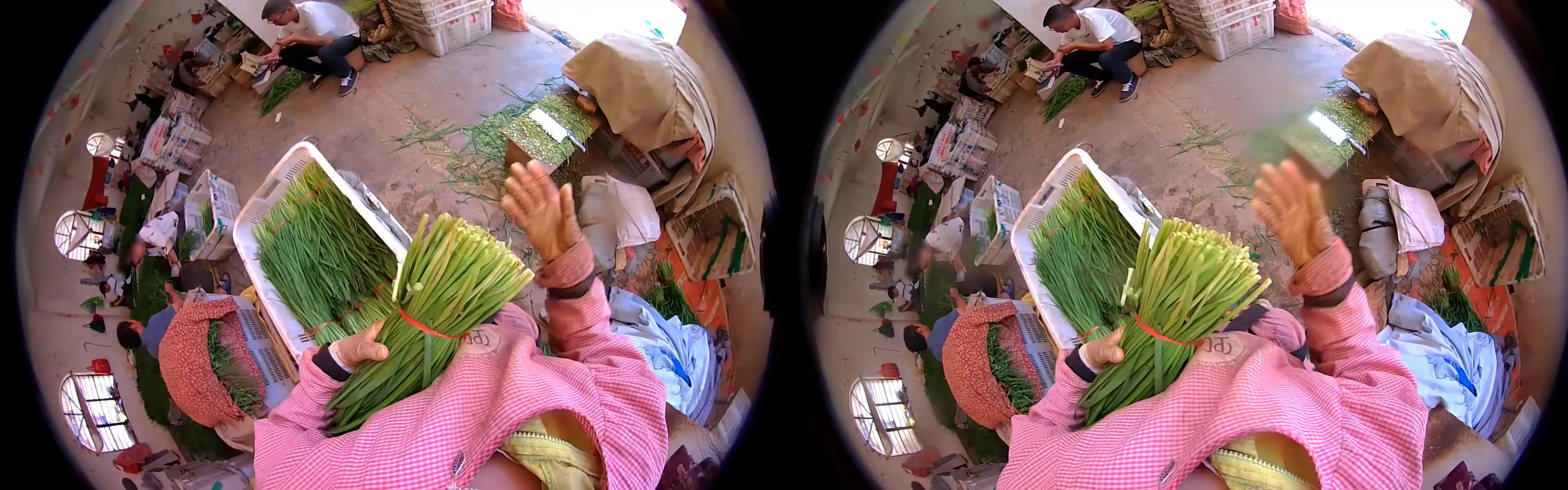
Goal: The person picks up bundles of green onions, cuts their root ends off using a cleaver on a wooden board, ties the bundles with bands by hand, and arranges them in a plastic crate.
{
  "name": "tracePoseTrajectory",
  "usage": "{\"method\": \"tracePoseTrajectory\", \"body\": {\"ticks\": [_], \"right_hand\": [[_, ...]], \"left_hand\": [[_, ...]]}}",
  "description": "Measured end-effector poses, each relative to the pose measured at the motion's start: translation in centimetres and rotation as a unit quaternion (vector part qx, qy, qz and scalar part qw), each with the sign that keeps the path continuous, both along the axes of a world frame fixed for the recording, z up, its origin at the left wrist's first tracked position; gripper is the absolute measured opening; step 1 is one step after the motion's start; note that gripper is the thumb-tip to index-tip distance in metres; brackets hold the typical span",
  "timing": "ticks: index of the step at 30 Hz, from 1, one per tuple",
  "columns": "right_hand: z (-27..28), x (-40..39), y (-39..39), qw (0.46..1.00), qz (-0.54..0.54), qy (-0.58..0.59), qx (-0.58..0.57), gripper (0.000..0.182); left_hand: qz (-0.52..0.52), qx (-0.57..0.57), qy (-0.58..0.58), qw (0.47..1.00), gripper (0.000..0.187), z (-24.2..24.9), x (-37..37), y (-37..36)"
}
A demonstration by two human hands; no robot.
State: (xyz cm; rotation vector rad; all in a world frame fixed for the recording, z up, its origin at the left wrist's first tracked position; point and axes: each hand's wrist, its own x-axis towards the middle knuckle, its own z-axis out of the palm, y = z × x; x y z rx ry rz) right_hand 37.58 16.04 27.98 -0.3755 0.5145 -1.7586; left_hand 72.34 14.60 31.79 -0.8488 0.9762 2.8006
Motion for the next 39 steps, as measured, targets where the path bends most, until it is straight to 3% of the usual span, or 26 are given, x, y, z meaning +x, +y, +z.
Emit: {"method": "tracePoseTrajectory", "body": {"ticks": [2, 3, 5, 6, 7, 9, 10, 11, 13, 14, 16, 17, 19, 20, 23, 25, 28, 30, 31, 32, 34, 35, 36, 38, 39], "right_hand": [[5.2, -2.3, 0.4, 0.938, -0.118, 0.324, 0.013, 0.074], [8.3, -1.3, 0.7, 0.921, -0.069, 0.382, -0.039, 0.077], [13.4, 1.6, 1.0, 0.775, -0.018, 0.604, -0.183, 0.08], [14.9, 3.2, 0.6, 0.611, -0.017, 0.744, -0.271, 0.078], [15.4, 6.0, 0.7, 0.524, -0.014, 0.817, -0.239, 0.076], [15.6, 11.7, 1.1, 0.391, -0.017, 0.893, -0.22, 0.067], [14.8, 13.4, 0.8, 0.352, -0.023, 0.905, -0.237, 0.061], [13.3, 14.0, 0.4, 0.35, -0.027, 0.906, -0.236, 0.061], [11.5, 14.5, -1.1, 0.457, 0.054, 0.862, -0.215, 0.037], [12.1, 13.7, -1.3, 0.574, 0.045, 0.802, -0.159, 0.022], [10.8, 13.3, -1.8, 0.777, 0.115, 0.619, 0.006, 0.022], [10.5, 13.3, -1.7, 0.777, 0.116, 0.619, 0.009, 0.022], [10.4, 13.3, -1.7, 0.837, 0.198, 0.475, 0.189, 0.022], [9.8, 12.8, -2.1, 0.838, 0.191, 0.473, 0.192, 0.022], [5.9, 10.3, -3.1, 0.894, 0.24, 0.296, 0.236, 0.026], [3.5, 8.6, -2.7, 0.902, 0.039, 0.401, 0.153, 0.026], [7.0, 7.0, -0.1, 0.82, -0.188, 0.537, 0.067, 0.031], [10.4, 7.5, 2.3, 0.792, -0.172, 0.586, 0.001, 0.033], [11.5, 8.2, 2.9, 0.67, -0.132, 0.719, -0.127, 0.032], [11.9, 9.0, 3.4, 0.515, -0.085, 0.816, -0.249, 0.031], [10.1, 11.0, 4.0, 0.477, -0.08, 0.845, -0.227, 0.037], [9.4, 11.7, 3.5, 0.479, -0.133, 0.829, -0.256, 0.022], [8.6, 11.6, 3.2, 0.482, -0.131, 0.828, -0.256, 0.022], [7.8, 11.2, 2.3, 0.651, -0.117, 0.717, -0.221, 0.016], [8.5, 11.2, 3.4, 0.796, -0.063, 0.602, -0.01, 0.011]], "left_hand": [[0.008, -0.099, -0.033, 0.994, 0.094, 2.3, 0.0, 0.2], [0.023, -0.13, -0.036, 0.991, 0.09, 2.4, 0.5, 0.3], [0.047, -0.117, -0.063, 0.99, 0.088, 3.7, 1.1, 0.7], [0.064, -0.11, -0.089, 0.988, 0.086, 4.0, 1.4, 0.7], [0.072, -0.111, -0.101, 0.986, 0.085, 3.6, 2.0, 0.7], [0.069, -0.118, -0.109, 0.985, 0.085, 4.2, 2.3, 0.6], [0.066, -0.125, -0.121, 0.983, 0.086, 4.5, 2.5, 0.6], [0.064, -0.129, -0.118, 0.982, 0.086, 4.6, 2.8, 0.7], [0.064, -0.156, -0.103, 0.98, 0.087, 4.7, 3.3, 0.7], [0.066, -0.157, -0.1, 0.98, 0.087, 4.6, 3.6, 0.7], [0.058, -0.196, -0.082, 0.975, 0.088, 4.3, 4.3, 0.8], [0.057, -0.202, -0.088, 0.974, 0.088, 4.4, 4.2, 0.9], [0.056, -0.212, -0.089, 0.972, 0.087, 4.4, 3.9, 1.2], [0.054, -0.223, -0.093, 0.969, 0.085, 4.4, 3.8, 1.1], [0.06, -0.194, -0.095, 0.975, 0.083, 3.7, 3.8, 1.3], [0.068, -0.165, -0.082, 0.981, 0.081, 2.9, 4.2, 1.1], [0.063, -0.112, -0.058, 0.99, 0.076, 3.4, 3.7, 0.9], [0.04, -0.134, -0.073, 0.987, 0.083, 3.6, 3.2, 0.7], [0.037, -0.12, -0.069, 0.99, 0.083, 3.6, 3.0, 0.6], [0.033, -0.106, -0.065, 0.992, 0.083, 3.5, 2.8, 0.7], [0.03, -0.102, -0.057, 0.993, 0.083, 2.8, 2.6, 0.6], [0.024, -0.101, -0.053, 0.993, 0.082, 2.9, 2.3, 0.5], [0.02, -0.1, -0.048, 0.994, 0.081, 3.1, 2.1, 0.5], [0.023, -0.103, -0.048, 0.993, 0.08, 3.5, 2.1, 0.6], [0.03, -0.1, -0.05, 0.993, 0.079, 3.6, 2.2, 0.7]]}}
